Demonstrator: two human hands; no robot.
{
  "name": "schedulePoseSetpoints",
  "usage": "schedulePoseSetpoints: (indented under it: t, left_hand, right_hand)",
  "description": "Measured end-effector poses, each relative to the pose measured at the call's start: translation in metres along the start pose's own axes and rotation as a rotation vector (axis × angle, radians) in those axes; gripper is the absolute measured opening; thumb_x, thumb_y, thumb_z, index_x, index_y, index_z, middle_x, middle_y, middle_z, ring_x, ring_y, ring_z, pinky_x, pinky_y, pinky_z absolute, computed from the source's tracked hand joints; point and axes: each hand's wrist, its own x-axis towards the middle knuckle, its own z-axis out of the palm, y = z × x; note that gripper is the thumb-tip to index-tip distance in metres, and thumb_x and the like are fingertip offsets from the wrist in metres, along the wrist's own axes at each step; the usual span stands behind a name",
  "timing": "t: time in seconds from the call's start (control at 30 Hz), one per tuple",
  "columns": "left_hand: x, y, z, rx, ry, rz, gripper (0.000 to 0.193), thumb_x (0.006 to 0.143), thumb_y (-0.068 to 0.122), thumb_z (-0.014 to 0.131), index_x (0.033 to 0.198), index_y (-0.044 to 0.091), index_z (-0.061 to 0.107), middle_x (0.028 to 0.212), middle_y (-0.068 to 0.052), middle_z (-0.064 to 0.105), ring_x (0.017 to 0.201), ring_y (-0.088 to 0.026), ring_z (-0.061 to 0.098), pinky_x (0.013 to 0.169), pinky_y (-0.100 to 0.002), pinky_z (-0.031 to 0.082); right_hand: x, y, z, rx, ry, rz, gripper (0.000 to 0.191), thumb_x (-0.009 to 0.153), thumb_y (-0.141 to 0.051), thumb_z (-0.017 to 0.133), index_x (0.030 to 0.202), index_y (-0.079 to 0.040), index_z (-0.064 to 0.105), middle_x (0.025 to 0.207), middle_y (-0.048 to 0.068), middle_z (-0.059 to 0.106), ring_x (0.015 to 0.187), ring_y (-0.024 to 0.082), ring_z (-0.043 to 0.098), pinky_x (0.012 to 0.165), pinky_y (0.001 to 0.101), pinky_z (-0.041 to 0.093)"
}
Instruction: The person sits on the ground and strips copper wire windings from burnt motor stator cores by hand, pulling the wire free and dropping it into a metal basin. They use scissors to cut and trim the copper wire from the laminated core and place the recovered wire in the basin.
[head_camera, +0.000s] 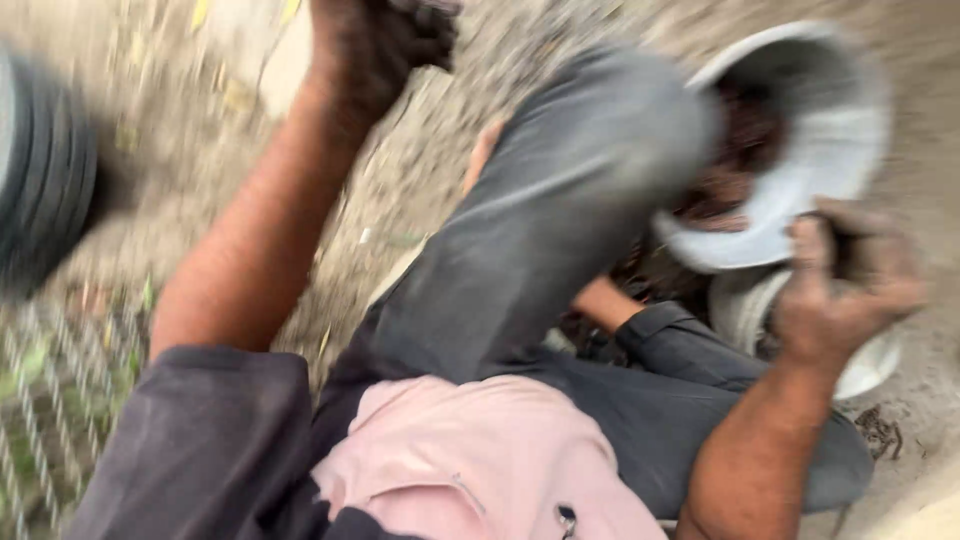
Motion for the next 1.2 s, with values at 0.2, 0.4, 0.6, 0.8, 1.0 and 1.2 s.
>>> schedulePoseSetpoints:
  t: [0.2,0.4,0.6,0.8,1.0,1.2]
  left_hand:
    - [-0.049,-0.040,0.257,-0.343,-0.310,-0.367,0.061,0.098,0.057,0.053,0.099,-0.003,0.061,0.083,-0.020,0.064,0.078,-0.039,0.070,0.070,-0.048,0.064]
    - [-0.104,-0.107,0.320,-0.243,-0.470,-0.803,0.071,0.093,0.070,0.049,0.112,0.002,0.058,0.087,-0.014,0.071,0.069,-0.028,0.070,0.049,-0.042,0.063]
    - [-0.095,-0.151,0.301,-0.121,-0.642,-0.881,0.087,0.094,0.078,0.047,0.117,-0.005,0.053,0.092,-0.033,0.069,0.066,-0.038,0.072,0.052,-0.041,0.064]
    - [-0.087,-0.175,0.294,-0.120,-0.574,-0.984,0.093,0.094,0.078,0.042,0.120,-0.011,0.053,0.095,-0.028,0.068,0.066,-0.039,0.073,0.054,-0.042,0.065]
    - [-0.082,-0.179,0.295,-0.026,-0.538,-0.969,0.104,0.088,0.083,0.039,0.124,-0.013,0.052,0.096,-0.028,0.067,0.067,-0.036,0.074,0.055,-0.043,0.067]
    - [-0.077,-0.183,0.292,0.101,-0.471,-0.950,0.109,0.083,0.085,0.032,0.123,-0.014,0.052,0.100,-0.025,0.069,0.060,-0.034,0.074,0.049,-0.041,0.067]
  right_hand:
    - [0.001,-0.070,-0.034,0.259,0.276,-0.103,0.014,0.108,-0.004,0.076,0.119,0.002,0.069,0.106,0.008,0.068,0.089,0.014,0.069,0.083,0.0243,0.059]
    - [-0.013,-0.083,-0.064,0.509,0.340,-0.040,0.028,0.100,-0.010,0.075,0.124,0.003,0.068,0.110,0.008,0.069,0.093,0.011,0.068,0.086,0.0204,0.057]
    - [-0.015,-0.061,-0.065,0.583,0.195,0.031,0.022,0.107,-0.004,0.074,0.127,0.003,0.068,0.115,0.011,0.070,0.095,0.011,0.068,0.083,0.0203,0.059]
    - [-0.019,-0.037,-0.060,0.713,0.097,0.117,0.013,0.111,-0.003,0.070,0.122,0.003,0.070,0.108,0.011,0.073,0.073,0.009,0.067,0.059,0.0175,0.056]
    - [-0.019,-0.022,-0.056,0.731,0.117,0.179,0.017,0.106,-0.004,0.070,0.122,0.001,0.070,0.109,0.012,0.074,0.081,0.008,0.069,0.068,0.0183,0.058]
    - [-0.023,-0.017,-0.050,0.683,0.108,0.190,0.010,0.112,0.003,0.070,0.121,0.005,0.071,0.113,0.013,0.074,0.097,0.011,0.071,0.088,0.0213,0.060]
